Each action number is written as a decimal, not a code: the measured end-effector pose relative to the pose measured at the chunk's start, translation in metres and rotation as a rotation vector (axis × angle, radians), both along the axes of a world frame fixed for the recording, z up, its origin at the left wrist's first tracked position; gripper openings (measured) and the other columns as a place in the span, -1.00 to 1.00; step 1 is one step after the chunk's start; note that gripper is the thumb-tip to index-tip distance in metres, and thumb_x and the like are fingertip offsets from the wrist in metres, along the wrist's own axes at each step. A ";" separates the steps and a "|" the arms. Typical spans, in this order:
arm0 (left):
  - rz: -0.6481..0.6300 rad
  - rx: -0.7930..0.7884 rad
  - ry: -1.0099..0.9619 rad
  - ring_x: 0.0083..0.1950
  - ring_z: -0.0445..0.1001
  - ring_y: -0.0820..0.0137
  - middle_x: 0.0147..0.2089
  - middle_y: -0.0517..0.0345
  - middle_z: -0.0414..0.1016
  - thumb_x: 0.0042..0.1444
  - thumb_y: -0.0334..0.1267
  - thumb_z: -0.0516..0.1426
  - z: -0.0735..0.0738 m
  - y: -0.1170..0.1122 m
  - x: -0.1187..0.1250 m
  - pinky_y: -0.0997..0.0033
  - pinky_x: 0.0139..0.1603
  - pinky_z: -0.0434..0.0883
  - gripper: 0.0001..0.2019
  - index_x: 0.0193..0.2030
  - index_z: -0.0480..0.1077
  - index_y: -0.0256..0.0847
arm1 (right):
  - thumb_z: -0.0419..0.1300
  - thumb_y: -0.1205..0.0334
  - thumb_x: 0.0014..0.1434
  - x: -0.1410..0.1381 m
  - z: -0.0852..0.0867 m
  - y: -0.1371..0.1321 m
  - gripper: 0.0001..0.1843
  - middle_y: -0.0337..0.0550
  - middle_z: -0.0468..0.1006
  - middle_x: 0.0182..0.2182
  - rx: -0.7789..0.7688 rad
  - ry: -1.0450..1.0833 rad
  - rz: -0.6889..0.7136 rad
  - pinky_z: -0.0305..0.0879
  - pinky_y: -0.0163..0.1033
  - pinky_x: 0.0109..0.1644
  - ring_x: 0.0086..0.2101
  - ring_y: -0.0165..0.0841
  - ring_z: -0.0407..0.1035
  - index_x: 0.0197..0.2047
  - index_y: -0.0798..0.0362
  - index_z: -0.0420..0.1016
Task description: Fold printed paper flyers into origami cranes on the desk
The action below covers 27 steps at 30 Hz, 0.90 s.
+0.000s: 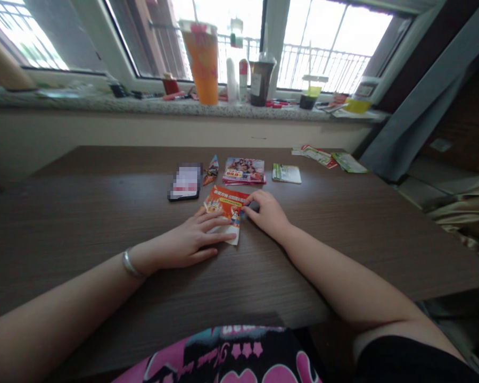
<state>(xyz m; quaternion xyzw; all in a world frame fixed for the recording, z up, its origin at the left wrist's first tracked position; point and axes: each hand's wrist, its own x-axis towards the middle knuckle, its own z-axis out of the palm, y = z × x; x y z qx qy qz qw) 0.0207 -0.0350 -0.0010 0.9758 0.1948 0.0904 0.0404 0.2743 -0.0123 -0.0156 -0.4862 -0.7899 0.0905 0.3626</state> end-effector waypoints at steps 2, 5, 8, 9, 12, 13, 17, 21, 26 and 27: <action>0.008 0.004 0.008 0.36 0.07 0.00 0.32 0.05 0.19 0.27 -0.11 0.03 0.000 -0.001 0.000 -0.17 0.33 0.04 -0.55 0.30 0.20 0.10 | 0.25 0.26 0.13 0.000 0.001 -0.001 -0.95 -0.15 0.52 -0.33 0.045 0.005 0.011 0.29 -0.10 -0.06 -0.22 -0.27 0.38 -0.36 0.03 0.46; 0.018 0.000 0.008 0.35 0.09 -0.01 0.33 0.05 0.18 0.27 -0.11 0.03 0.001 -0.002 0.000 -0.18 0.32 0.04 -0.55 0.30 0.19 0.10 | 0.26 0.26 0.13 0.000 0.003 -0.003 -0.94 -0.17 0.50 -0.37 0.108 0.011 0.038 0.30 -0.13 -0.11 -0.26 -0.29 0.37 -0.38 0.01 0.47; 0.021 0.000 -0.015 0.35 0.10 -0.01 0.32 0.05 0.20 0.25 -0.11 0.05 0.000 -0.003 0.000 -0.17 0.32 0.03 -0.55 0.29 0.21 0.10 | 0.24 0.26 0.14 -0.002 0.006 -0.007 -0.93 -0.17 0.49 -0.38 0.148 0.000 0.076 0.31 -0.14 -0.13 -0.28 -0.29 0.36 -0.38 0.00 0.48; 0.022 0.001 -0.025 0.35 0.10 0.00 0.32 0.05 0.20 0.25 -0.11 0.06 0.000 -0.003 0.000 -0.17 0.33 0.02 -0.55 0.29 0.21 0.11 | 0.23 0.25 0.15 -0.003 0.007 -0.009 -0.93 -0.17 0.49 -0.38 0.154 -0.011 0.092 0.31 -0.13 -0.12 -0.27 -0.29 0.36 -0.38 -0.01 0.48; 0.034 0.008 -0.025 0.37 0.07 -0.01 0.36 0.06 0.16 0.26 -0.10 0.05 -0.003 -0.002 0.000 -0.17 0.33 0.01 -0.54 0.30 0.20 0.13 | 0.19 0.25 0.19 -0.005 0.010 -0.014 -0.93 -0.15 0.51 -0.35 0.157 -0.050 0.139 0.31 -0.11 -0.09 -0.25 -0.27 0.36 -0.33 -0.03 0.49; 0.039 0.010 -0.019 0.37 0.07 -0.01 0.37 0.06 0.13 0.26 -0.10 0.04 -0.004 -0.002 0.000 -0.17 0.33 0.00 -0.54 0.30 0.18 0.13 | 0.18 0.26 0.20 -0.005 0.011 -0.015 -0.92 -0.15 0.51 -0.34 0.158 -0.060 0.152 0.31 -0.11 -0.09 -0.24 -0.27 0.36 -0.32 -0.03 0.49; 0.071 0.013 0.010 0.38 0.07 0.00 0.41 0.02 0.06 0.28 -0.06 0.02 -0.007 -0.002 0.000 -0.16 0.34 -0.01 -0.53 0.32 0.14 0.15 | 0.13 0.28 0.22 -0.006 0.010 -0.019 -0.89 -0.15 0.51 -0.33 0.178 -0.078 0.176 0.33 -0.15 -0.09 -0.24 -0.29 0.38 -0.31 -0.03 0.47; 0.095 0.021 0.019 0.41 0.01 -0.01 0.43 0.01 0.00 0.28 -0.05 0.02 -0.009 -0.003 0.000 -0.16 0.34 -0.02 -0.53 0.32 0.14 0.16 | 0.14 0.30 0.18 -0.010 0.008 -0.020 -0.97 -0.17 0.49 -0.35 0.114 -0.055 0.145 0.35 -0.19 -0.17 -0.30 -0.32 0.39 -0.30 0.00 0.40; 0.124 0.018 0.030 0.44 -0.06 0.03 0.44 -0.04 -0.03 0.27 -0.04 0.03 -0.012 -0.003 -0.001 -0.10 0.36 -0.05 -0.47 0.36 0.08 0.06 | 0.20 0.30 0.10 -0.013 0.005 -0.021 -0.79 -0.21 0.48 -0.33 0.023 0.065 0.082 0.38 -0.25 -0.24 -0.36 -0.38 0.40 -0.15 0.00 0.36; 0.131 0.016 0.041 0.44 -0.06 0.04 0.44 -0.04 -0.02 0.27 -0.03 0.02 -0.013 -0.003 -0.001 -0.10 0.36 -0.06 -0.46 0.37 0.06 0.05 | 0.20 0.30 0.10 -0.012 0.005 -0.020 -0.76 -0.21 0.49 -0.33 0.015 0.071 0.081 0.38 -0.25 -0.24 -0.36 -0.38 0.40 -0.12 0.00 0.37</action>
